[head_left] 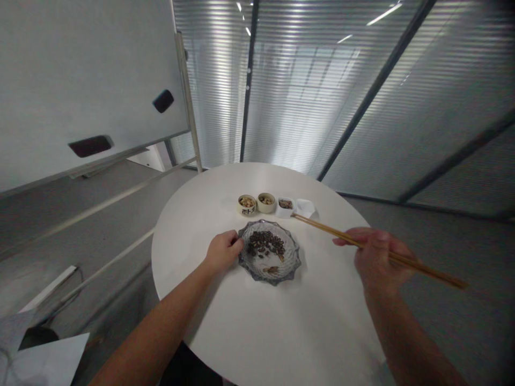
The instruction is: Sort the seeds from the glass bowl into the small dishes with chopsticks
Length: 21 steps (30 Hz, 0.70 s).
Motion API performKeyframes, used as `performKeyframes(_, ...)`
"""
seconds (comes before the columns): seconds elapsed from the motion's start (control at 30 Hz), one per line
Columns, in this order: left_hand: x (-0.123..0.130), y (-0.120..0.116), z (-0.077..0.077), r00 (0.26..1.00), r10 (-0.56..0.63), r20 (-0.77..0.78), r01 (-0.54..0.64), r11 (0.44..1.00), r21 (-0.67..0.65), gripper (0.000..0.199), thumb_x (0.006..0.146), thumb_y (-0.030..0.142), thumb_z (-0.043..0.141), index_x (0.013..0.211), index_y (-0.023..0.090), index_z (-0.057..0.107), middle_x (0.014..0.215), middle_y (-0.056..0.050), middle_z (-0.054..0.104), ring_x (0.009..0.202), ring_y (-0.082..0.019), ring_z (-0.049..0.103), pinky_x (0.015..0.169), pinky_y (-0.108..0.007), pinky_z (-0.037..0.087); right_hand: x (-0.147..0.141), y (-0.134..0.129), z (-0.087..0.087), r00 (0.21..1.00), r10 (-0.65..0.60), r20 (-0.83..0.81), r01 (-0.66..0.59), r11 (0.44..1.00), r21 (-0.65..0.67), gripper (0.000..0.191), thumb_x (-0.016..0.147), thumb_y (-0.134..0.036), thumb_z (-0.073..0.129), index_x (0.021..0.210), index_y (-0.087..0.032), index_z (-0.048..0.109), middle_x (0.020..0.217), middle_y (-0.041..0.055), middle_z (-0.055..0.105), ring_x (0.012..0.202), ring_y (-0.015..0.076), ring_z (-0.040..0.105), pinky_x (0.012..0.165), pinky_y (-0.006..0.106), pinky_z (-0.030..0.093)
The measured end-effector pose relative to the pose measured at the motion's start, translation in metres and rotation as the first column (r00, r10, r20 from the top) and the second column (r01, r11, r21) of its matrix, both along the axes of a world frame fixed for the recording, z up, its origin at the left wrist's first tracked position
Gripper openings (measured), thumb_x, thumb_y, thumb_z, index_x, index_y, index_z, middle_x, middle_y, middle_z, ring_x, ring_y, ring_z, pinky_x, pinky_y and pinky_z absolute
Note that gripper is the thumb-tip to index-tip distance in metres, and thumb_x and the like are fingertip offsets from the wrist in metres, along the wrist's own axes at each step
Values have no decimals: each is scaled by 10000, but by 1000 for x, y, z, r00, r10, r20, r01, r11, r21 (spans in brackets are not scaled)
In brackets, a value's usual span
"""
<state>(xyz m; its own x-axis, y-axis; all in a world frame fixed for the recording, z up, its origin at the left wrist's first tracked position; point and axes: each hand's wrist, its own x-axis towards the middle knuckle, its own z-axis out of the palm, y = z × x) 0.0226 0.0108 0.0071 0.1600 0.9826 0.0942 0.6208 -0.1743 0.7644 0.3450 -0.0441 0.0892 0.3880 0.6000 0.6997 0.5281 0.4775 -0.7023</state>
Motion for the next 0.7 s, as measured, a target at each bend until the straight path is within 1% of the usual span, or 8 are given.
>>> performKeyframes(0.07,0,1,-1,1000,-2,-1,2,1000,-3,293,872,397,481,662,196,510,615,36,460,627,-126,446,590,-256,282,-1,25,2,997,-65,-36,66,998,16,489,988,-537,526,664,-207,686,596,38,683,478,199,682,471,321,549)
performKeyframes(0.13,0,1,-2,1000,-2,1,2,1000,-6,294,874,400,478,664,197,506,615,37,458,629,-125,446,591,-254,282,0,50,1,993,-51,-111,50,999,-9,492,967,-566,548,682,-188,683,604,30,683,448,192,676,436,304,540)
performKeyframes(0.23,0,1,-2,1000,-1,-2,1,1000,-6,280,871,391,482,671,197,507,614,38,462,626,-123,443,592,-254,275,4,82,-6,986,1,-167,-12,998,-64,479,936,-580,590,691,-176,672,584,22,667,451,185,681,434,278,548)
performKeyframes(0.33,0,1,-1,1000,3,-6,-3,1000,1,271,865,382,491,670,195,507,614,39,459,626,-122,443,595,-257,266,9,101,-15,974,58,-217,-84,990,-112,476,927,-589,602,717,-166,659,547,17,652,451,178,682,447,262,563)
performKeyframes(0.43,0,1,-1,1000,2,-5,-2,1000,3,279,866,384,492,664,193,508,608,39,452,622,-121,438,594,-259,263,12,107,-21,950,117,-290,-158,980,-122,493,916,-620,607,737,-162,644,555,16,660,443,181,685,442,275,583)
performKeyframes(0.53,0,1,0,1000,6,-9,-5,1000,5,275,865,375,496,660,192,512,601,40,453,615,-120,436,593,-262,263,15,104,-22,926,156,-345,-211,969,-126,506,911,-643,607,749,-164,635,560,20,672,444,183,692,448,283,604)
performKeyframes(0.63,0,1,0,1000,8,-9,-8,1000,16,273,864,365,498,654,191,509,600,41,448,614,-118,431,590,-263,258,19,91,-20,899,197,-390,-275,949,-153,530,918,-661,588,765,-158,647,581,44,701,475,191,714,487,297,631)
performKeyframes(0.7,0,1,-1,1000,1,-2,-1,1000,19,277,866,368,498,653,190,509,601,41,443,613,-118,424,587,-262,255,22,77,-16,879,235,-416,-340,919,-199,489,877,-635,673,785,-155,660,628,61,731,511,202,734,525,313,650)
